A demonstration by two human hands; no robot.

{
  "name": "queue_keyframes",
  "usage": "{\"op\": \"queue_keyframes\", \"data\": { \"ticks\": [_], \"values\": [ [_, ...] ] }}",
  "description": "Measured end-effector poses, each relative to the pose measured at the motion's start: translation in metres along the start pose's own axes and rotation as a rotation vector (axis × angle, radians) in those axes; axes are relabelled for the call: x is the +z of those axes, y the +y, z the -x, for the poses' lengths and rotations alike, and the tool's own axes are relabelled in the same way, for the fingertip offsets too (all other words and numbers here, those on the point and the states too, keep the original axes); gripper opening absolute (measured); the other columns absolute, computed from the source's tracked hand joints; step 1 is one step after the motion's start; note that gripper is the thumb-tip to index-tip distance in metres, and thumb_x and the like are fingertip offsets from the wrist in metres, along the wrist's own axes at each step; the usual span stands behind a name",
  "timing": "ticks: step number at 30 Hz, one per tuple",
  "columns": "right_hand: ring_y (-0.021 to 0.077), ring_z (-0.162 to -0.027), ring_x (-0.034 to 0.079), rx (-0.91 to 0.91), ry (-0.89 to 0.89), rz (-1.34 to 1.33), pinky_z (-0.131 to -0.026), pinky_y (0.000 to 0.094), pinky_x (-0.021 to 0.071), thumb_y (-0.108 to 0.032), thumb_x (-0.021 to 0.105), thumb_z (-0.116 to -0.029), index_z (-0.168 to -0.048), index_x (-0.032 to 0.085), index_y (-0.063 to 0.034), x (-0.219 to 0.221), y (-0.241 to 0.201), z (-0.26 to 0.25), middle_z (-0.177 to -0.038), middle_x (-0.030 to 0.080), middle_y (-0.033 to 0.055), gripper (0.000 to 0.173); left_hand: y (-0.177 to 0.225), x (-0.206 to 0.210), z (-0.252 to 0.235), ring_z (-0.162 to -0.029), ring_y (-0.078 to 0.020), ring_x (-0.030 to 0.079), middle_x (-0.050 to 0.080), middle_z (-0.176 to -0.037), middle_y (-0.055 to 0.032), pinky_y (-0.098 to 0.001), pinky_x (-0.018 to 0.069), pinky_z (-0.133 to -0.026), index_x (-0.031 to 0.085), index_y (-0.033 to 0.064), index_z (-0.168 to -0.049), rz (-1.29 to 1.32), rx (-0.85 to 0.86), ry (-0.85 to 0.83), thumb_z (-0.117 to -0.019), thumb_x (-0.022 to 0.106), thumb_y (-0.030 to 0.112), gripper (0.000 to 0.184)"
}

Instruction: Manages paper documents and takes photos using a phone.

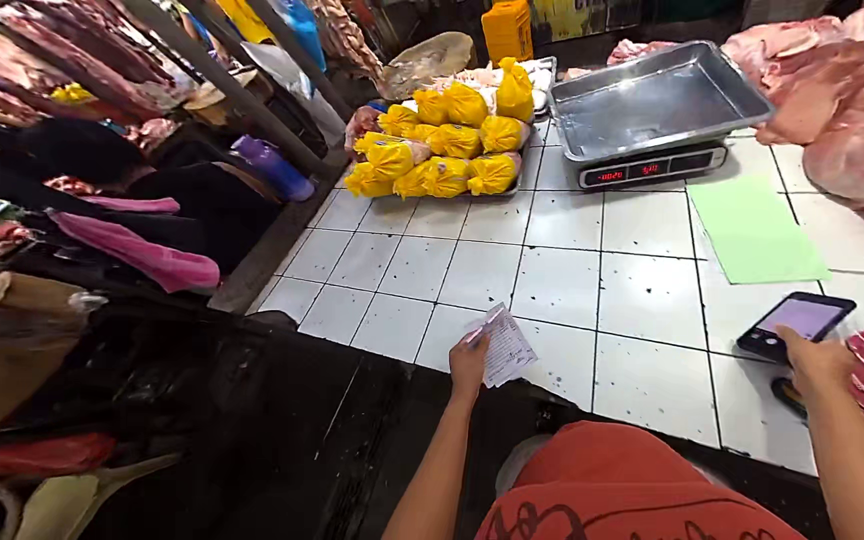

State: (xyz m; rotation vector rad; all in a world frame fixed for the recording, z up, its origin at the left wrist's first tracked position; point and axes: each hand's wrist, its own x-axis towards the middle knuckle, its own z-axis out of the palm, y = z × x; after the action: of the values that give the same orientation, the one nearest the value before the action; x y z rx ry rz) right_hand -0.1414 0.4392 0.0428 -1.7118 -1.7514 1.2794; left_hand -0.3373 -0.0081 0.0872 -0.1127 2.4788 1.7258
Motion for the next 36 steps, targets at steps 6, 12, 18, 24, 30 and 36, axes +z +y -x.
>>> {"op": "queue_keyframes", "data": {
  "ticks": [6, 12, 18, 24, 30, 36],
  "values": [
    [0.0336, -0.117, 0.06, -0.127, -0.356, -0.047, -0.102, 0.0504, 0.0469, -0.012, 0.062, -0.102, -0.143, 0.045, 0.0096, 0.064, -0.028, 0.069, -0.131, 0.058, 0.0306, 0.05, -0.007, -0.008, -0.092, -0.113, -0.0225, 0.068, 0.069, -0.122, -0.0246, -0.0363, 0.0516, -0.103, 0.062, -0.0117, -0.125, 0.008, -0.077, -0.146, -0.0987, 0.064, 0.005, 0.031],
    [0.0365, -0.115, 0.063, -0.171, -0.713, 0.149, -0.102, 0.0522, 0.0482, -0.009, 0.061, -0.1023, -0.138, 0.051, 0.0085, 0.153, -0.026, 0.136, -0.125, 0.062, 0.0306, 0.041, 0.0, 0.001, -0.146, -0.108, -0.0204, 0.067, 0.066, -0.121, -0.0254, -0.0346, 0.0532, -0.098, 0.056, -0.0144, -0.127, 0.109, -0.127, -0.236, -0.0996, 0.062, 0.003, 0.033],
    [0.0575, -0.135, 0.043, -0.604, -0.537, 0.525, -0.105, 0.0738, 0.0353, -0.02, 0.073, -0.0928, -0.148, 0.046, 0.0064, 0.195, -0.082, 0.154, -0.148, 0.045, 0.0358, 0.067, -0.004, -0.001, -0.185, -0.105, -0.0181, 0.068, 0.066, -0.12, -0.0228, -0.0337, 0.0557, -0.095, 0.051, -0.0126, -0.133, 0.148, -0.152, -0.43, -0.0997, 0.062, 0.003, 0.038],
    [0.0297, -0.109, 0.067, -0.19, -1.073, 0.171, -0.096, 0.0442, 0.0527, -0.016, 0.064, -0.1015, -0.156, 0.026, 0.0029, 0.31, -0.151, 0.175, -0.129, 0.063, 0.0268, 0.069, -0.002, 0.007, -0.212, -0.099, -0.0121, 0.069, 0.068, -0.117, -0.0171, -0.0305, 0.057, -0.092, 0.053, -0.0102, -0.131, 0.139, -0.145, -0.634, -0.0992, 0.059, -0.001, 0.034],
    [0.031, -0.102, 0.069, -0.184, -0.811, 0.28, -0.094, 0.0469, 0.0534, -0.007, 0.059, -0.1008, -0.153, 0.036, -0.0001, 0.355, -0.15, 0.177, -0.119, 0.067, 0.0231, 0.058, -0.02, -0.005, -0.259, -0.127, -0.0379, 0.06, 0.057, -0.141, -0.0292, -0.0484, 0.0451, -0.111, 0.031, -0.0038, -0.156, -0.386, 0.046, -0.562, -0.0989, 0.062, 0.006, 0.065],
    [0.0495, -0.135, 0.049, -0.893, -0.676, 0.575, -0.11, 0.0618, 0.0403, -0.019, 0.062, -0.0981, -0.147, 0.052, -0.0007, 0.344, -0.128, 0.177, -0.148, 0.048, 0.0315, 0.053, -0.056, 0.007, -0.245, -0.137, -0.0565, 0.044, 0.044, -0.149, -0.0384, -0.0648, 0.0359, -0.112, 0.045, -0.0095, -0.148, -0.661, 0.615, -0.057, -0.0912, 0.068, 0.014, 0.065]
  ]
}}
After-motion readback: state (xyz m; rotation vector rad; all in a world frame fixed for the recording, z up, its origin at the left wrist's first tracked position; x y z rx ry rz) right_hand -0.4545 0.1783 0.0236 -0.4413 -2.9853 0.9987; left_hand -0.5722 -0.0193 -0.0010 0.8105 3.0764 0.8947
